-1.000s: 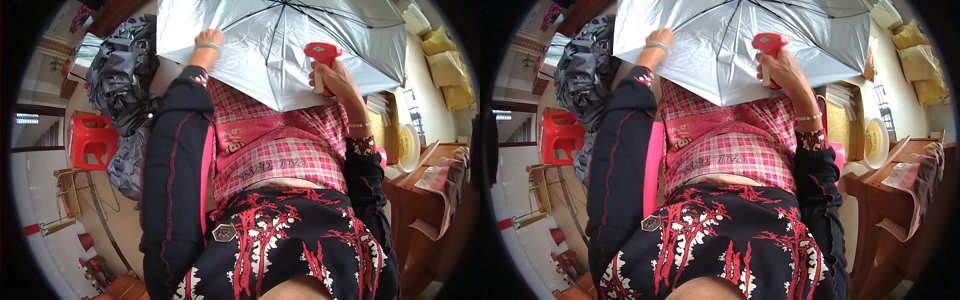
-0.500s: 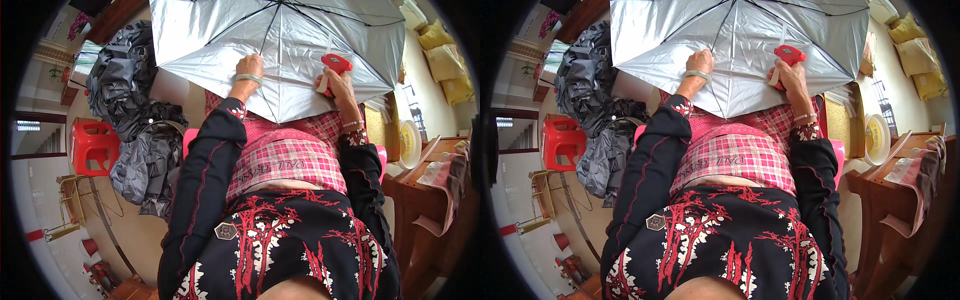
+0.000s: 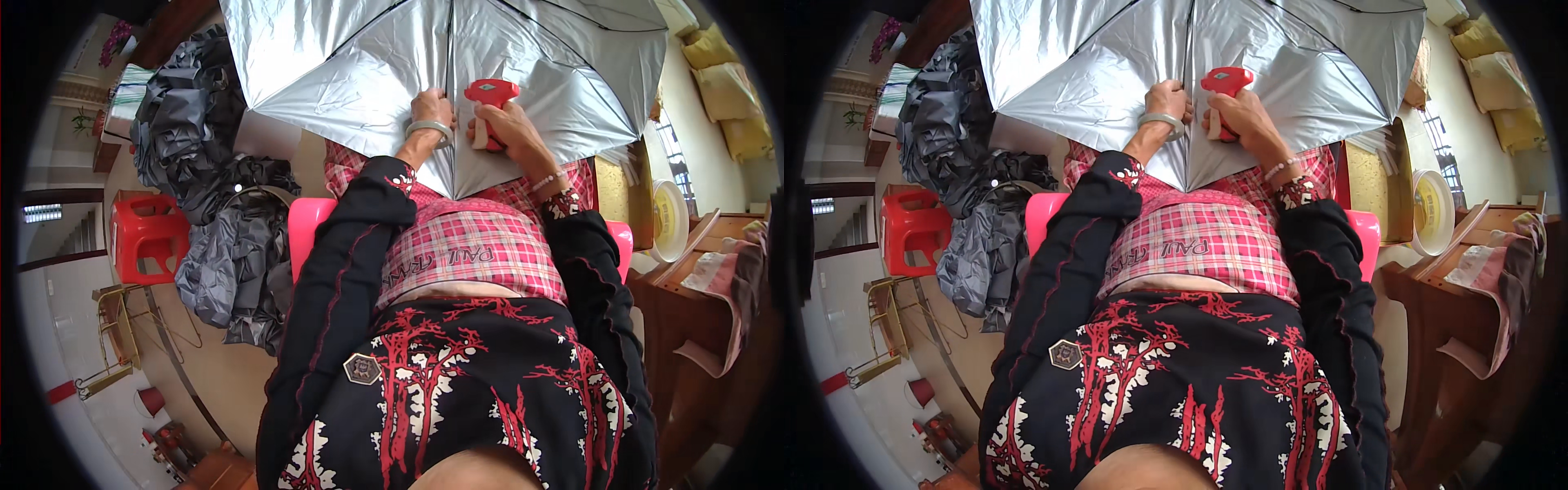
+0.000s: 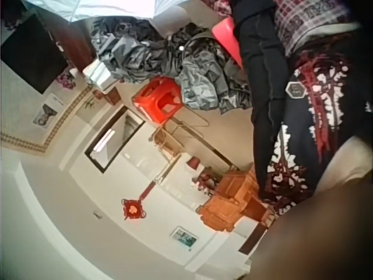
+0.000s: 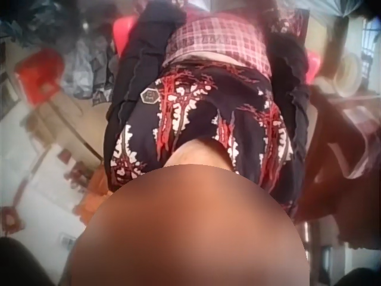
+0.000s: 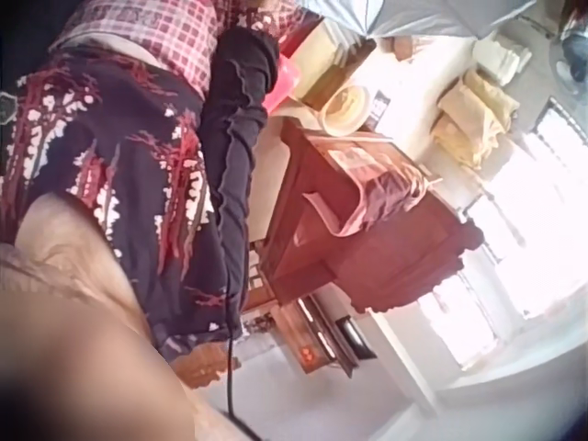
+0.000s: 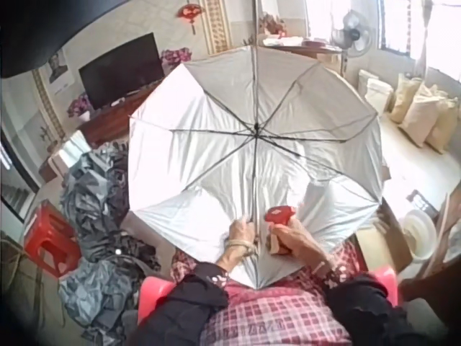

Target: Assembling or repairing silver-lined umbrellas by attaching components using hand tools.

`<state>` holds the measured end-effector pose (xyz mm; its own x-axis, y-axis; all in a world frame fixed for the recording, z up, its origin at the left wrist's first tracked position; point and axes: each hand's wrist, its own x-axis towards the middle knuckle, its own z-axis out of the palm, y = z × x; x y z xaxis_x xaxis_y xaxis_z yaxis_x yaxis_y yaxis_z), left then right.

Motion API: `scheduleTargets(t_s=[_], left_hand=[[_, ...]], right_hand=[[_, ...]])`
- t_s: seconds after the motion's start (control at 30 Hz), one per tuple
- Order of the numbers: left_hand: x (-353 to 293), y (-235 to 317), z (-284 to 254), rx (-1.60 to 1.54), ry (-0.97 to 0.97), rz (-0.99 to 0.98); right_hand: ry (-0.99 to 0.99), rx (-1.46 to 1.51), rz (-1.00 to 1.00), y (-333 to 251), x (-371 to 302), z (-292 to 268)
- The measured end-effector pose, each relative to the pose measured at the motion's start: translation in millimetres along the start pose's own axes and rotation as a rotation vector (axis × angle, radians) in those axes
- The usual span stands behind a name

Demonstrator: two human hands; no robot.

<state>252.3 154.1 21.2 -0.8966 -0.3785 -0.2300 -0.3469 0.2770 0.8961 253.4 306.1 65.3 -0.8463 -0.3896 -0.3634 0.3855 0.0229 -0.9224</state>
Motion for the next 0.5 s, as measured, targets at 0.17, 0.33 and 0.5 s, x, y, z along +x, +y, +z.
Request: scheduleTargets(t_s=[0.17,0.33,0.5], left_hand=[[-5.1,-6.7,-1.7,-0.161,0.01,-0.1],[-4.4,-7.3,-4.3,-0.12,0.007,-0.065],[-8.3,-1.1,-8.7,-0.133,-0.045,-0.137]], right_hand=[[0.035,-0.094,0.024,3.6,14.0,17.1],[-0.063,0.029,0.035,4.1,2.7,22.1],[-0.091,0.22,0.127,11.0,4.3,17.5]])
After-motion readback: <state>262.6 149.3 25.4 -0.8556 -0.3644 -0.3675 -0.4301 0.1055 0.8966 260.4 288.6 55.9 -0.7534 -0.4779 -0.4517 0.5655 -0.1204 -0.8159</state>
